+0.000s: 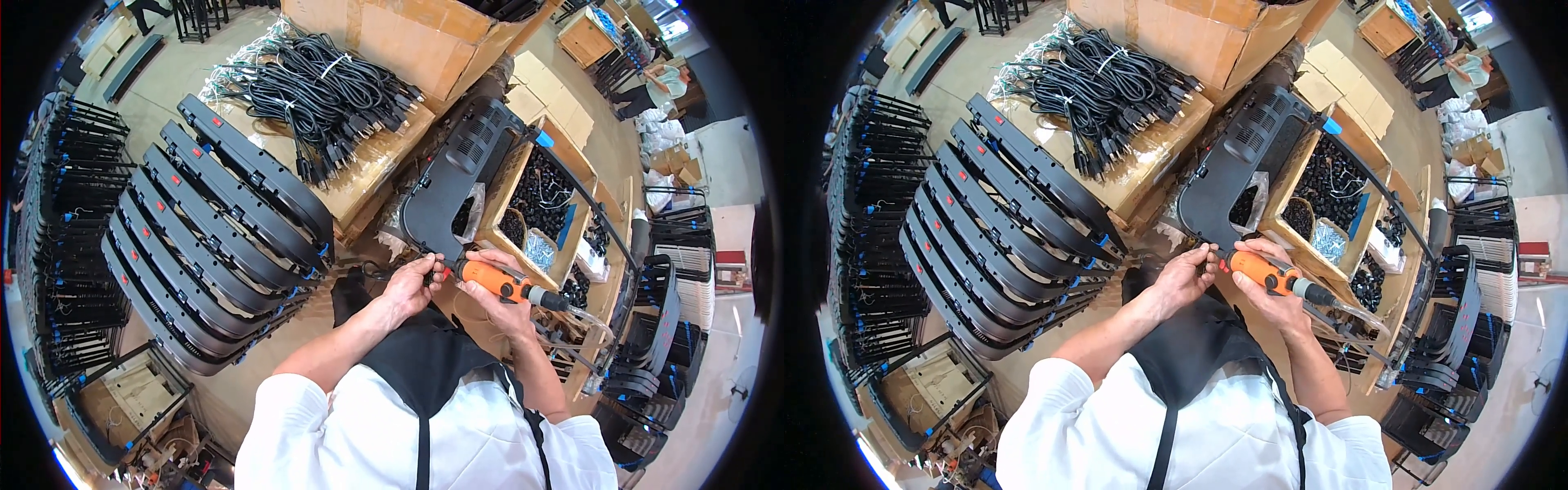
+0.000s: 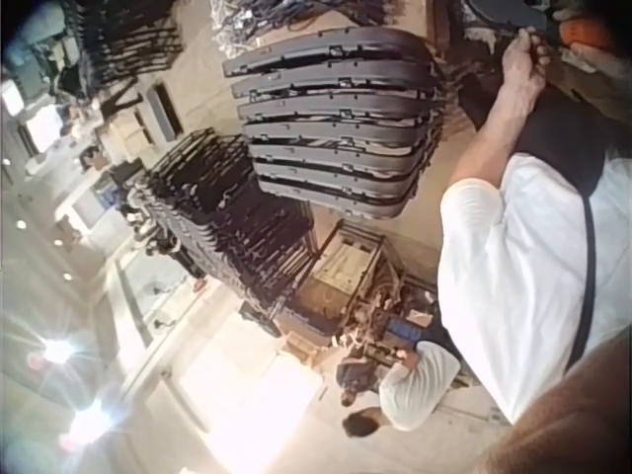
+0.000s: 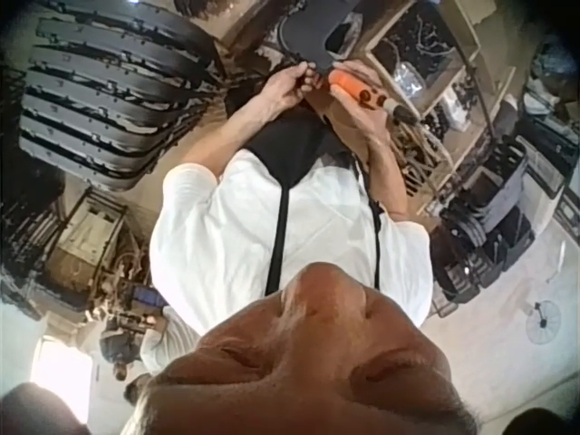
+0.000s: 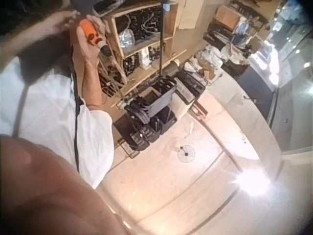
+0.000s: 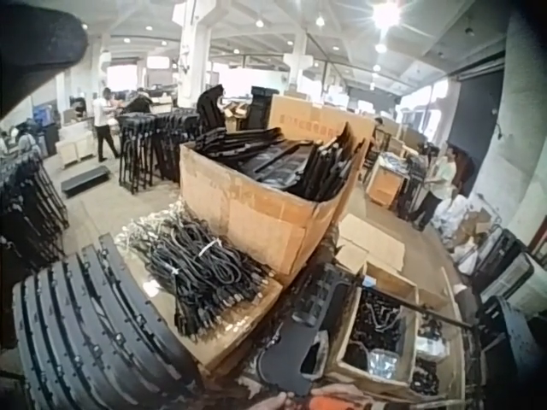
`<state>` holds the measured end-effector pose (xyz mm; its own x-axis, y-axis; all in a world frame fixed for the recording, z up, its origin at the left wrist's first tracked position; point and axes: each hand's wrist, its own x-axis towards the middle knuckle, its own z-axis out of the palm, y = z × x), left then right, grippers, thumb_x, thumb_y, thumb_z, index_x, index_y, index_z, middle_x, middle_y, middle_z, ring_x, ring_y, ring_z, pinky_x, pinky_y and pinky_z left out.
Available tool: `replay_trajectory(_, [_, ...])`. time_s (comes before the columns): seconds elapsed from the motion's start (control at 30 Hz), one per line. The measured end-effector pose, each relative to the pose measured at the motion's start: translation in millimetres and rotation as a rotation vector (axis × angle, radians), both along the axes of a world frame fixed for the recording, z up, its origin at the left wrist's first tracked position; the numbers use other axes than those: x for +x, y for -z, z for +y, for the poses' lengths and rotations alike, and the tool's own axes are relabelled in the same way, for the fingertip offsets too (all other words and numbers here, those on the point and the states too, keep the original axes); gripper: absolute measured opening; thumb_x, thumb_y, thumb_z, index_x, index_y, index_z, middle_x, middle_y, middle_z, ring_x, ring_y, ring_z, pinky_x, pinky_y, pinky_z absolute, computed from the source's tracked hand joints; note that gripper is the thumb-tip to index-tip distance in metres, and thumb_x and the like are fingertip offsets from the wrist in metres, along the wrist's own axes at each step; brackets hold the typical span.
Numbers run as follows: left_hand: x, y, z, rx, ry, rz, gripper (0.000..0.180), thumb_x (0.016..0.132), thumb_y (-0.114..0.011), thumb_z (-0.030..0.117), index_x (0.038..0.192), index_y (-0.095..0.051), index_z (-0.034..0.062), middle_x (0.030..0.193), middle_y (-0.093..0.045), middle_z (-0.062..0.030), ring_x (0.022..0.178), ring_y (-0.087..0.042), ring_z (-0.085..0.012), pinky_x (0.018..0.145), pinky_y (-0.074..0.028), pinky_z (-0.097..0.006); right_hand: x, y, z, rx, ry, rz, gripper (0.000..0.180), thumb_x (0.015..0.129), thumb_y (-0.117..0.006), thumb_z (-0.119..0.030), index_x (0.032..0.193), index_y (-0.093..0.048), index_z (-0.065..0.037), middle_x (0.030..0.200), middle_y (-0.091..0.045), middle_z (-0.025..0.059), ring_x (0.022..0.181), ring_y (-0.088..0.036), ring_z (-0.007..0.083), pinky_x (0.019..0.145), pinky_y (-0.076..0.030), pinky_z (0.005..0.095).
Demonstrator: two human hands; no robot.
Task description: Assembling components into a plastic housing using tools and electrical wiring in a factory setting.
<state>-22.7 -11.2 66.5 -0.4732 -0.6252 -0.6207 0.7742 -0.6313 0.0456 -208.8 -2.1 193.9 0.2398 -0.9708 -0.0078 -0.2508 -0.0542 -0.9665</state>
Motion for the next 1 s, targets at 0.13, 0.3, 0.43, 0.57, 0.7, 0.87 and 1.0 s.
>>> replay_trajectory(0.13, [2.4, 2.0, -0.3, 0.025, 0.008, 0.085, 0.025, 0.112, -0.053, 0.028, 0.114, -0.064, 0.0057, 0.083, -0.06, 0.0001, 0.07, -0.053, -0.0133, 0.059, -0.044, -0.026, 5.7, -5.3, -4.3, 0.045, -0.003, -0.01, 0.056, 0.088, -0.08, -0.001, 0.137, -0.053, -0.002, 0.135, -0.066, 0.0163, 0.122, -0.065, 0.0245, 0.107, -0.055, 0.0408])
replay_trajectory(0.3, [6.4, 4.0, -4.0, 0.029, 0.023, 0.031, 0.024, 0.112, -0.055, 0.031, 0.115, -0.063, 0.0089, 0.081, -0.058, 0.0028, 0.07, -0.052, -0.0112, 0.06, -0.043, -0.024, 13.0, -7.9, -9.8, 0.034, -0.046, 0.043, 0.054, 0.087, -0.083, -0.005, 0.135, -0.057, -0.003, 0.134, -0.066, 0.0137, 0.121, -0.065, 0.0228, 0.107, -0.053, 0.039])
replay_trajectory(0.43, [9.0, -4.1, -3.5, 0.054, 0.059, 0.009, 0.025, 0.112, -0.053, 0.033, 0.115, -0.063, 0.0101, 0.081, -0.058, 0.0025, 0.07, -0.052, -0.012, 0.06, -0.043, -0.025, 17.8, -7.1, -11.9, 0.023, -0.066, 0.036, 0.054, 0.088, -0.082, -0.005, 0.135, -0.057, -0.002, 0.133, -0.067, 0.0132, 0.121, -0.065, 0.0228, 0.107, -0.052, 0.0387])
replay_trajectory(0.57, [10.6, -1.7, -9.3, 0.05, 0.025, 0.043, 0.028, 0.113, -0.05, 0.033, 0.117, -0.063, 0.008, 0.08, -0.057, 0.0004, 0.068, -0.051, -0.0141, 0.06, -0.043, -0.028, 29.6, -9.3, -18.6, -0.032, -0.055, 0.085, 0.051, 0.089, -0.08, -0.004, 0.135, -0.059, -0.002, 0.13, -0.068, 0.013, 0.119, -0.067, 0.0221, 0.105, -0.053, 0.0373])
replay_trajectory(0.7, [8.8, -4.8, -13.0, 0.07, 0.003, -0.019, 0.027, 0.112, -0.052, 0.033, 0.114, -0.064, 0.0087, 0.083, -0.061, -0.0004, 0.07, -0.054, -0.0142, 0.061, -0.045, -0.027, 32.7, 4.9, -25.5, -0.149, -0.034, 0.13, 0.047, 0.09, -0.079, -0.003, 0.133, -0.061, -0.003, 0.125, -0.07, 0.0115, 0.112, -0.07, 0.0196, 0.098, -0.056, 0.0338])
replay_trajectory(0.87, [10.6, -14.3, -9.9, -0.03, 0.11, -0.133, 0.019, 0.11, -0.05, 0.016, 0.109, -0.065, 0.0038, 0.089, -0.068, -0.0059, 0.075, -0.061, -0.0154, 0.062, -0.048, -0.029, 43.8, 12.9, -33.5, -0.006, 0.016, 0.024, 0.045, 0.09, -0.078, -0.004, 0.133, -0.062, -0.003, 0.117, -0.071, 0.0097, 0.103, -0.071, 0.0162, 0.091, -0.058, 0.0312])
replay_trajectory(1.0, [15.3, -8.7, -1.5, -0.092, 0.159, -0.191, 0.021, 0.111, -0.05, 0.017, 0.11, -0.066, 0.0034, 0.089, -0.068, -0.0051, 0.074, -0.06, -0.0146, 0.062, -0.047, -0.028, 49.9, 7.8, -43.3, 0.081, -0.039, 0.055, 0.042, 0.091, -0.078, -0.005, 0.13, -0.064, -0.002, 0.104, -0.073, 0.0073, 0.092, -0.071, 0.0133, 0.085, -0.059, 0.0302])
